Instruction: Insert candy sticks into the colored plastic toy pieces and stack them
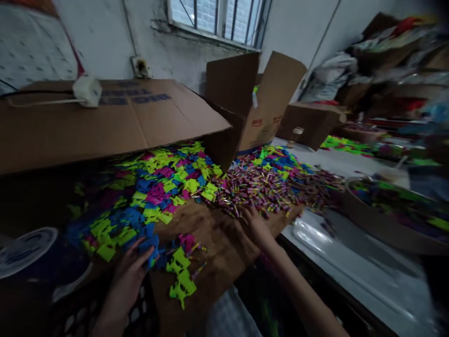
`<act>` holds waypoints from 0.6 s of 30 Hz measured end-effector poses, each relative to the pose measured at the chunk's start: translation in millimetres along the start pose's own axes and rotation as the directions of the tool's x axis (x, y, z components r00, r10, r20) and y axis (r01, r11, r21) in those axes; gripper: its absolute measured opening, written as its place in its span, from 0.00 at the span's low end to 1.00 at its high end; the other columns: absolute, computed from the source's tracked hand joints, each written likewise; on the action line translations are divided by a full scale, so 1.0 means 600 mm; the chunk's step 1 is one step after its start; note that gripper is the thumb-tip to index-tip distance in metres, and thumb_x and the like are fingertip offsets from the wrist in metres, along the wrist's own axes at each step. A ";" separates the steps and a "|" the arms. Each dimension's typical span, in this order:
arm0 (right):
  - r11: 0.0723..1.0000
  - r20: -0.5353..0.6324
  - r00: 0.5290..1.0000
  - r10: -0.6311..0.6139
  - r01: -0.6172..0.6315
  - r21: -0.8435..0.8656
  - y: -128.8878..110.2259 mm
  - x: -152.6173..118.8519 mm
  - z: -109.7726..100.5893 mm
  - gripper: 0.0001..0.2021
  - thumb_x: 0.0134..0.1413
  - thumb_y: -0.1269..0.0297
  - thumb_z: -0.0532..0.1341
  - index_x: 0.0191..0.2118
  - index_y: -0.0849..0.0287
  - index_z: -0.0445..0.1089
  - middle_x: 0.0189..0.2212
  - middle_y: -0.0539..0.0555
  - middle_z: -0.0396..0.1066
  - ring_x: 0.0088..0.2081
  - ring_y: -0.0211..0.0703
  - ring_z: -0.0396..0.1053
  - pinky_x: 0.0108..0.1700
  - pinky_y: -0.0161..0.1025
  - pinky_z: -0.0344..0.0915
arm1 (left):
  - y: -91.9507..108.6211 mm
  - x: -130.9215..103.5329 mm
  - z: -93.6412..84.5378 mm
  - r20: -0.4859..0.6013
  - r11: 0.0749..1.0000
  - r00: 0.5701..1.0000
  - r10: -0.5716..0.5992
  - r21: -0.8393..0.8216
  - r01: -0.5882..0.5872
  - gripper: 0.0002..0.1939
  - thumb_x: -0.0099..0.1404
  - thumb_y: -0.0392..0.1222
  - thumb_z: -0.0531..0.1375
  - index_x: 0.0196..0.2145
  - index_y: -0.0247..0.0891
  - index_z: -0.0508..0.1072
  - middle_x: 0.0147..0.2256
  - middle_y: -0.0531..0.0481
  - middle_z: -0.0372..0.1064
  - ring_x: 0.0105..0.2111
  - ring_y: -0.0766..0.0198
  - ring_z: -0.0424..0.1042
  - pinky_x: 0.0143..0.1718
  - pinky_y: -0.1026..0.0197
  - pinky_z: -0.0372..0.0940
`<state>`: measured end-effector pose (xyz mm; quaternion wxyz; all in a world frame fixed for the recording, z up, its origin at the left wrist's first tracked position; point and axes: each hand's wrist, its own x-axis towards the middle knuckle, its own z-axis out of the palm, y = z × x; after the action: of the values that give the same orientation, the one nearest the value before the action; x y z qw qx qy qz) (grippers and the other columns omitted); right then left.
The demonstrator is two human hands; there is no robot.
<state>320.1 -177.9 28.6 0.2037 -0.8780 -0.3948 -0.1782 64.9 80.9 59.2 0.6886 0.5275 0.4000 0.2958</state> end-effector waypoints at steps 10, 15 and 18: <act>0.992 0.118 0.988 -0.099 0.108 -0.070 -0.023 0.124 0.155 0.24 0.53 0.79 0.51 0.56 0.65 0.61 0.46 0.67 0.66 0.46 0.57 0.61 0.46 0.50 0.60 | -0.039 -0.049 -0.039 0.041 0.924 0.949 -0.313 -0.218 0.315 0.32 0.41 0.37 0.71 0.46 0.45 0.69 0.45 0.50 0.74 0.50 0.53 0.69 0.39 0.63 0.69; 0.979 0.142 0.969 -0.204 0.202 0.030 -0.028 0.098 0.147 0.17 0.52 0.79 0.52 0.44 0.57 0.70 0.39 0.60 0.71 0.40 0.51 0.63 0.45 0.45 0.60 | -0.043 -0.059 -0.055 0.044 0.926 0.942 -0.332 -0.176 0.334 0.34 0.43 0.42 0.70 0.50 0.46 0.68 0.46 0.48 0.73 0.51 0.53 0.68 0.40 0.64 0.68; 0.978 0.115 0.974 -0.194 0.183 0.098 -0.013 0.091 0.142 0.10 0.55 0.72 0.54 0.40 0.56 0.70 0.36 0.58 0.71 0.38 0.50 0.63 0.43 0.44 0.60 | -0.035 -0.062 -0.053 0.043 0.926 0.938 -0.344 -0.152 0.346 0.36 0.41 0.42 0.71 0.50 0.44 0.68 0.44 0.47 0.74 0.49 0.52 0.70 0.38 0.63 0.68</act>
<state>361.1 -97.0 -16.7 0.1990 -0.8362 -0.4956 -0.1246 18.4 60.0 44.1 0.7723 0.3955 0.4566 0.1966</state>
